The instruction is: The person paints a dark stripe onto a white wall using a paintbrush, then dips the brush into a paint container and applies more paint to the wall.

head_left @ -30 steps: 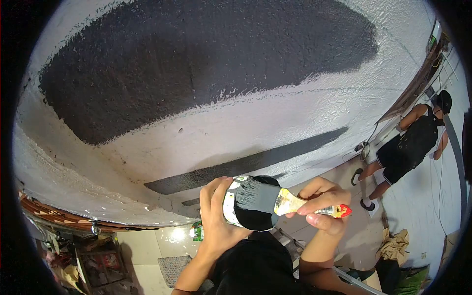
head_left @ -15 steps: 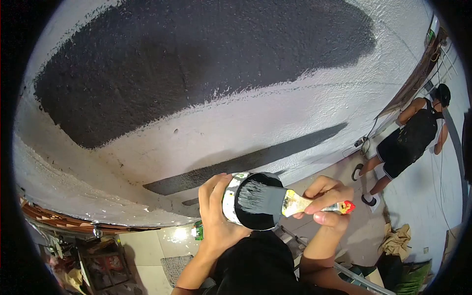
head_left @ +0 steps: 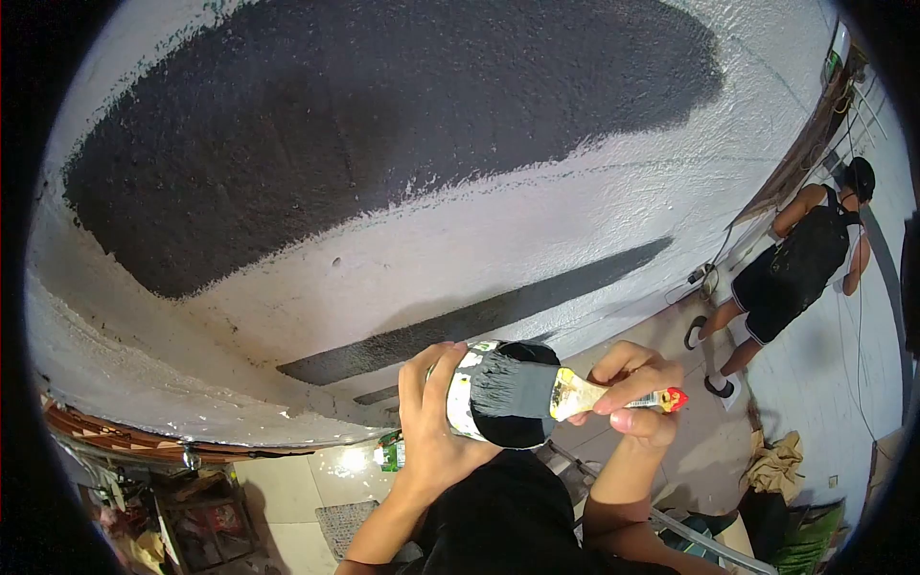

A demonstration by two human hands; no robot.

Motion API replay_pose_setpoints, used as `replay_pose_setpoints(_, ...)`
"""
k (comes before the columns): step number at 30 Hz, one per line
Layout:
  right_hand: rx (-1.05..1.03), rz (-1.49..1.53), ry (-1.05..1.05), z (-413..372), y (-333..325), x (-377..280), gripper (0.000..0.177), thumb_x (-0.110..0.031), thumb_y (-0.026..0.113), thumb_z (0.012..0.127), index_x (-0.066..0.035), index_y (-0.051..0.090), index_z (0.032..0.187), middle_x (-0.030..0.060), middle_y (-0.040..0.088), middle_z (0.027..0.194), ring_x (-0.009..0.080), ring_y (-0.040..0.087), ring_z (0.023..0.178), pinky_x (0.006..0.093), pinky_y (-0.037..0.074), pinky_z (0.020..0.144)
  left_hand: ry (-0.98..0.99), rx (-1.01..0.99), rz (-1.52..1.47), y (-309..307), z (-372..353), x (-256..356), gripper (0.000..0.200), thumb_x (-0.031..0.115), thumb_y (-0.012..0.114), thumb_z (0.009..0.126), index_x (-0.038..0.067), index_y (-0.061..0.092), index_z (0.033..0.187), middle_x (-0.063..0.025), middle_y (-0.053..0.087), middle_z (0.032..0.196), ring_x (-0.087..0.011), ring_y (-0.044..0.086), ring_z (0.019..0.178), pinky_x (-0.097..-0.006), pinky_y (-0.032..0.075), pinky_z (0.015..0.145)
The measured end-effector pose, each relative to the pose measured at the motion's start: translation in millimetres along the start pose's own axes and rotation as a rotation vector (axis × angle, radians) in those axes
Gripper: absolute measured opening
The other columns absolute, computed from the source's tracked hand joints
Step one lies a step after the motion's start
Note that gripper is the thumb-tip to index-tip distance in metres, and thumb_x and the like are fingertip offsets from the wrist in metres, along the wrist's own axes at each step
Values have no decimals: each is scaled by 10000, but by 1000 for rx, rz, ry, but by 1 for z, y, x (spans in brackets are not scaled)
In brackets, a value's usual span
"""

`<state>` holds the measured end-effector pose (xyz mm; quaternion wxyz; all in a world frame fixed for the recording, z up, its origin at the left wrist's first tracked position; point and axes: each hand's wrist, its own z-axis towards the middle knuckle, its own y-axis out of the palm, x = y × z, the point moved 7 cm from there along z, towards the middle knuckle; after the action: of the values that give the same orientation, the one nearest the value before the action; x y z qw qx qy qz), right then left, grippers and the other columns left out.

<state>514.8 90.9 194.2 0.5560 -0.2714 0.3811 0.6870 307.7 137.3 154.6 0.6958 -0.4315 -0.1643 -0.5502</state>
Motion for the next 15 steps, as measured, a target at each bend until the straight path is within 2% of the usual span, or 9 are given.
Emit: replay_pose_setpoints(15, 20, 13, -25, -11, -20, -5, 247, -93, 669, 705, 80, 724, 871, 251, 636, 787, 309, 699, 654, 377, 602, 596, -37, -16, -82, 11, 3, 3, 987, 214, 949, 479, 21, 485, 1329, -208, 511, 1240, -382, 539, 1127, -467, 467, 953)
